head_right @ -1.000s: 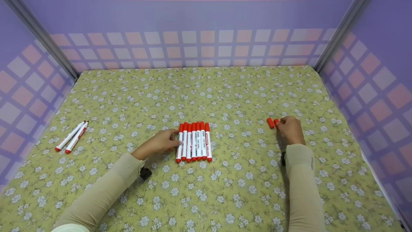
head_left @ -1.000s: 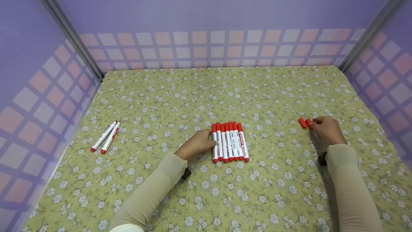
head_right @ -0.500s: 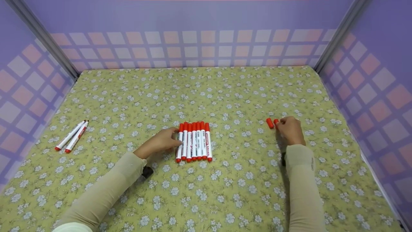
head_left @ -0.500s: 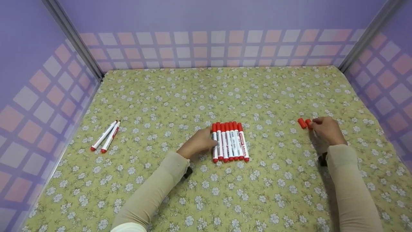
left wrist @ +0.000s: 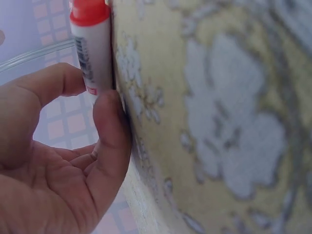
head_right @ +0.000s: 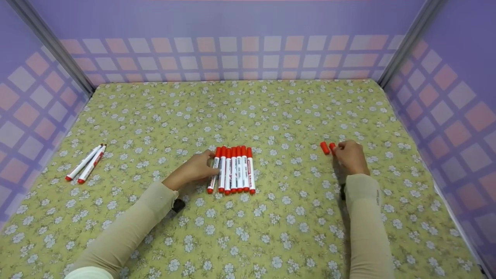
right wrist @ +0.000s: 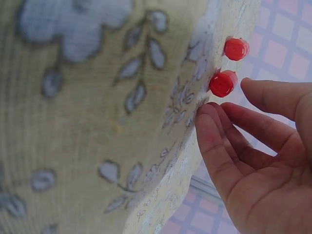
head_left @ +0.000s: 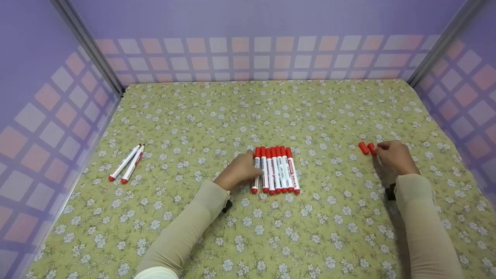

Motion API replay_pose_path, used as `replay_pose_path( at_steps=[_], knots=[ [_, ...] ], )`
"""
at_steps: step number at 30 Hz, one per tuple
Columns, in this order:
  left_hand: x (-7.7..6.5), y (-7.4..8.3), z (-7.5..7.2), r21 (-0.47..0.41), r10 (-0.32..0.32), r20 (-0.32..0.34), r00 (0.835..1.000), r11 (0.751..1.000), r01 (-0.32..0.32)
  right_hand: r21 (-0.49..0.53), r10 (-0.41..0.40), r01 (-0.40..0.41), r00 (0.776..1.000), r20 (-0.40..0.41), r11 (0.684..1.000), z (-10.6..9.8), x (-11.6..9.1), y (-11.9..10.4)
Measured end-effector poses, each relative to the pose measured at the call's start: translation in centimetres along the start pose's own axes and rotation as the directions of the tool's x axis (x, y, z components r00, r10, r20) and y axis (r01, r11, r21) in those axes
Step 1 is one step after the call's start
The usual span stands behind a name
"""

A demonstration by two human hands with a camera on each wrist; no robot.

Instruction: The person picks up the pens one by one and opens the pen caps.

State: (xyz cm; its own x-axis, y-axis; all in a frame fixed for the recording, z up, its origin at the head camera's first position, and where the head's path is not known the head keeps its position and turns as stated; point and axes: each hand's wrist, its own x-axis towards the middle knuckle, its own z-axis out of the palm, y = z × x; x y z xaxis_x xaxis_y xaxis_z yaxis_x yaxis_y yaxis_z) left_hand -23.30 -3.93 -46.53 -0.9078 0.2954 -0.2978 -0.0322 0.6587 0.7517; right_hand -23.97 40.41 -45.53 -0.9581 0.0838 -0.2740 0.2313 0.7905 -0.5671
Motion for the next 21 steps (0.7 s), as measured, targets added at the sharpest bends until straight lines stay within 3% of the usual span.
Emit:
replay_pose_path(
  at_steps=[10, 21],
  knots=[
    [-0.2, -0.2, -0.3, -0.009, -0.010, 0.004, 1.000, 1.000, 0.010, 0.031, 0.013, -0.014, 1.000, 0.022, 0.999, -0.1, -0.1, 0.0],
    [-0.4, -0.9, -1.6, -0.061, -0.054, 0.095, 0.994, 0.996, 0.060, -0.003, 0.003, -0.003, 1.000, 0.014, 1.000, -0.1, -0.3, -1.1]
  ],
)
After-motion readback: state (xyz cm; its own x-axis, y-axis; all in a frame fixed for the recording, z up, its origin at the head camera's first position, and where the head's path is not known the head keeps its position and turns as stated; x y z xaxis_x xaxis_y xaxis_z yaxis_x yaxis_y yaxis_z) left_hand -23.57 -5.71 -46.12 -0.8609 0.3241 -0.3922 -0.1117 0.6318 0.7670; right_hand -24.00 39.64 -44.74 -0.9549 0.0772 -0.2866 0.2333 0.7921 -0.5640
